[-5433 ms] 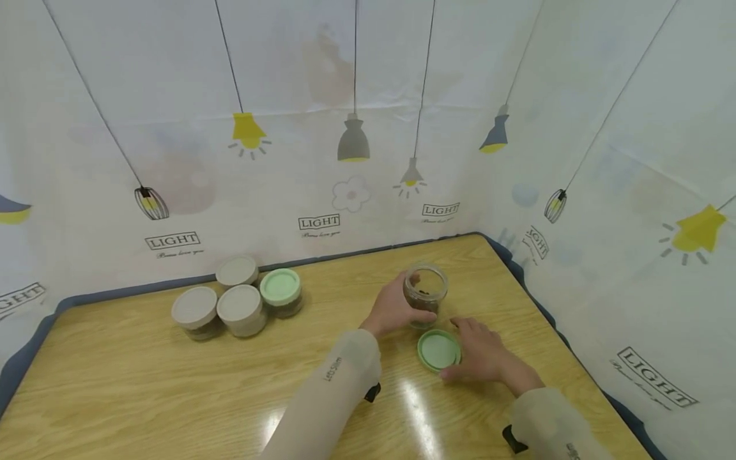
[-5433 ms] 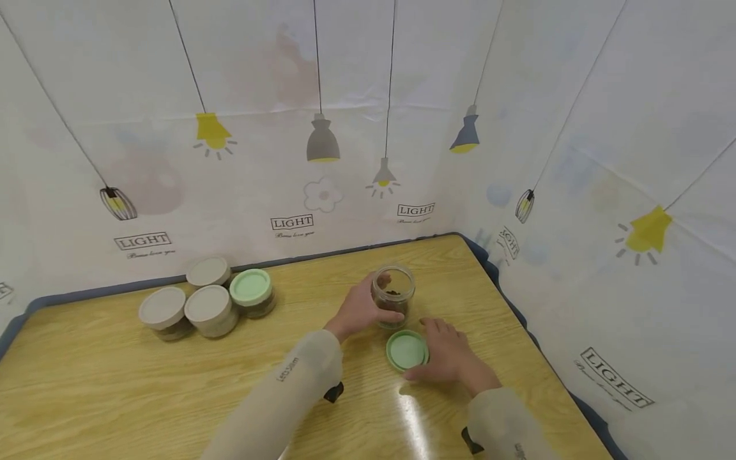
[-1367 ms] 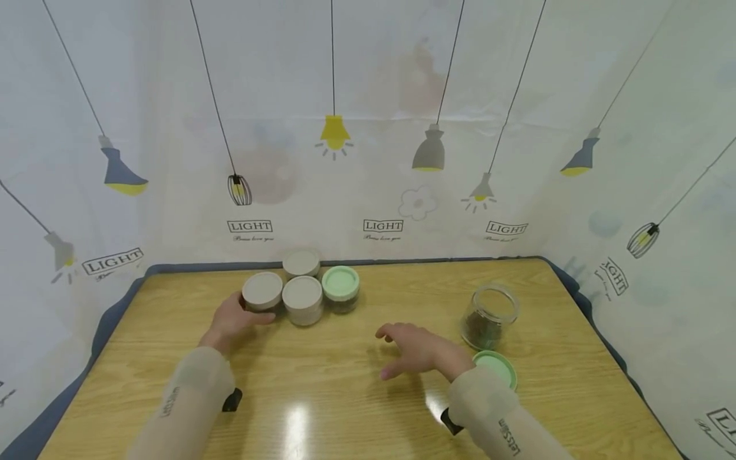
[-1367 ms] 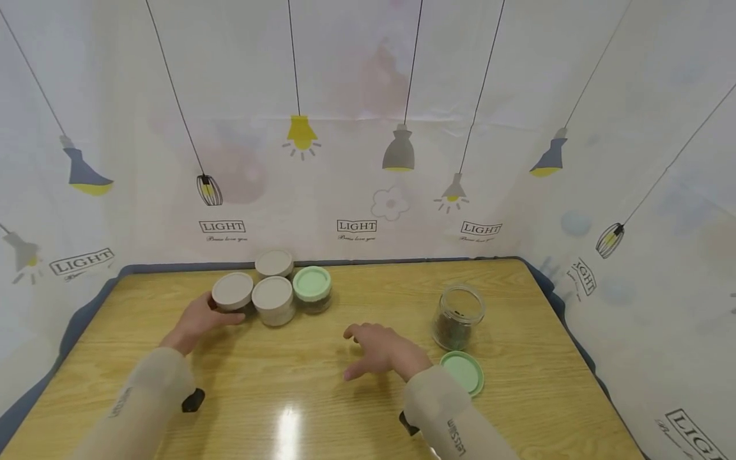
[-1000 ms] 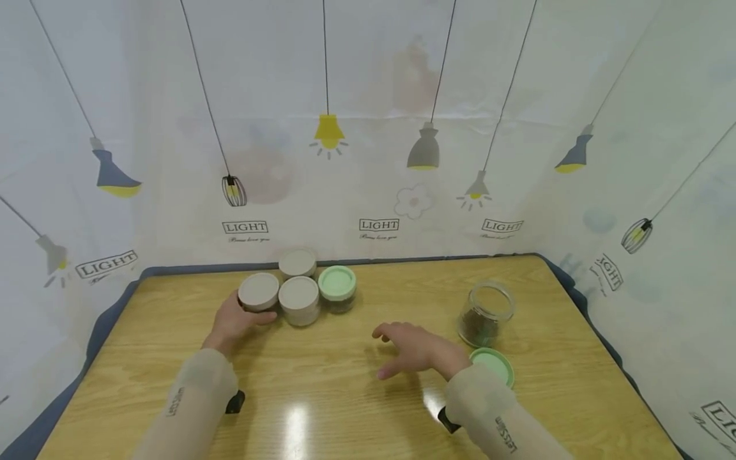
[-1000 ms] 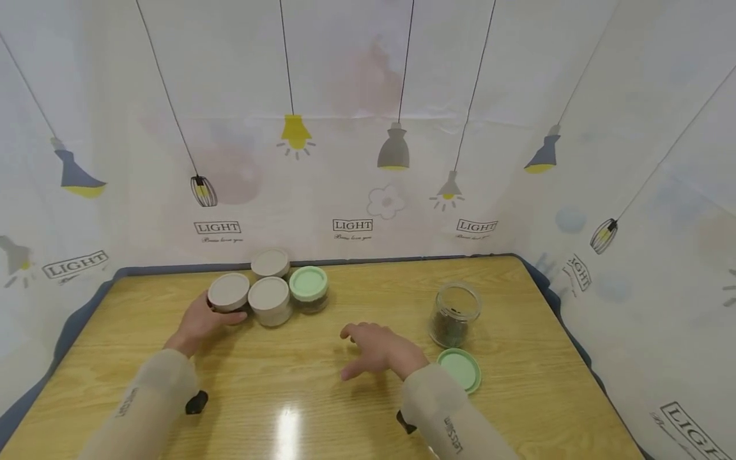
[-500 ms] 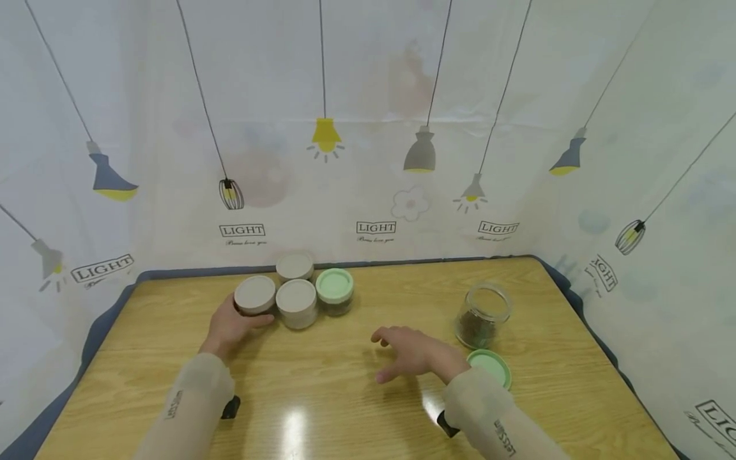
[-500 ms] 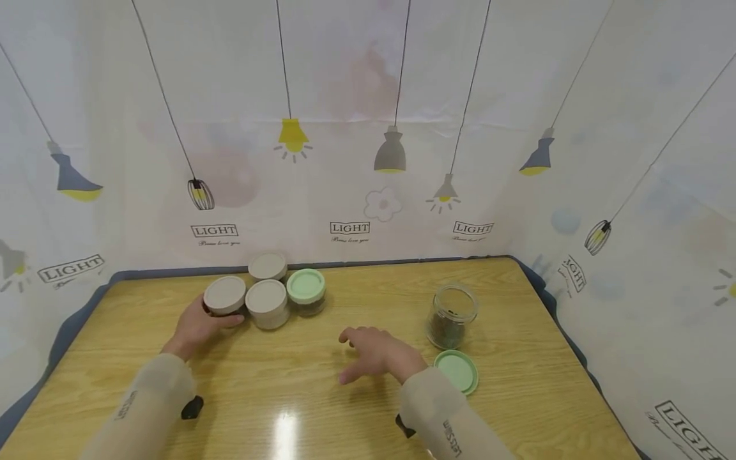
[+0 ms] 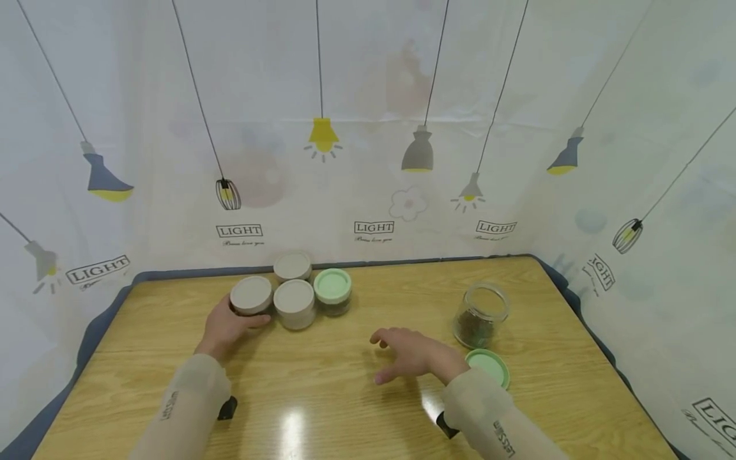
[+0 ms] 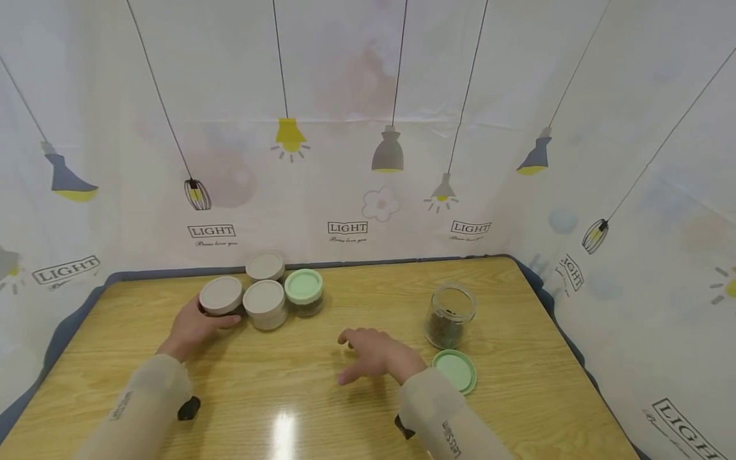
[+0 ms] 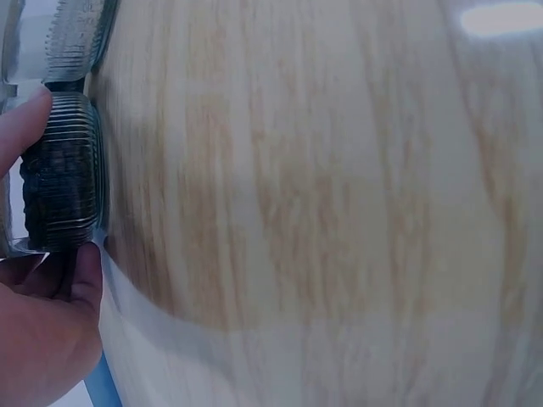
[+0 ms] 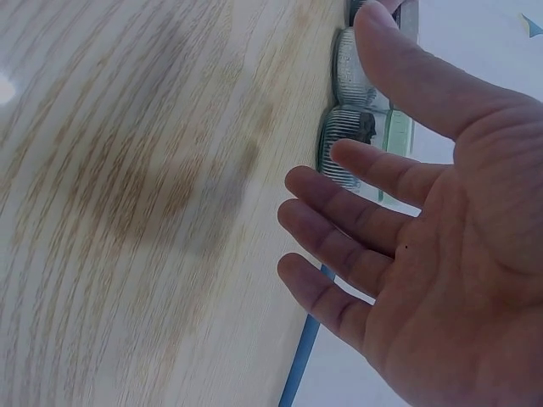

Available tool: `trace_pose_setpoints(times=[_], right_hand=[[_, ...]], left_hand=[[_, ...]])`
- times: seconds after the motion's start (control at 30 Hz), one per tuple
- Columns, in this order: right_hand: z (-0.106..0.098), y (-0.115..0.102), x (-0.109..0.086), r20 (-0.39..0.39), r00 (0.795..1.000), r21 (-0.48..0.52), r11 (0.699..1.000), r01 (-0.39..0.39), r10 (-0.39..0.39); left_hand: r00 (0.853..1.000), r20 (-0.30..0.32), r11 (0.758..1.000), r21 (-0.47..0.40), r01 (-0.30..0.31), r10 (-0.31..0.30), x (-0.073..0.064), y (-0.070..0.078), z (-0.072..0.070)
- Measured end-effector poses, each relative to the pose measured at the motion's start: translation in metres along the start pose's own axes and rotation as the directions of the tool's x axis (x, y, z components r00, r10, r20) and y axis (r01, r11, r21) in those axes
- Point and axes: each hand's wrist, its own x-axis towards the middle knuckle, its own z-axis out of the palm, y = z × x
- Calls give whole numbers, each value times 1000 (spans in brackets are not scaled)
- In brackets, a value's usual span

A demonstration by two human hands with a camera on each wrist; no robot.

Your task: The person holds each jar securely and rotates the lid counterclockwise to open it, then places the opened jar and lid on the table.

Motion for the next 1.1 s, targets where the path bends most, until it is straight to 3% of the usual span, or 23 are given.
trace_pose_setpoints(times=[0.23, 0.57, 0.83, 1.1], right_hand=[[-1, 1, 1, -6, 1000, -4, 1000, -5, 5], [-2, -2, 1, 0, 1000, 1, 1000, 17, -17], [-1, -3, -1, 6, 1000, -4, 1000, 6, -6], [-1, -6, -2, 12, 1000, -3, 1000, 2, -2]], left_hand=[[999, -24, 999, 38, -39, 40, -2, -6, -10], [999, 17, 995, 93, -44, 43, -17, -3, -30], [985, 55, 975, 148, -168, 162, -30, -7, -35], [969, 128, 966, 123, -227, 211, -45, -13, -33]])
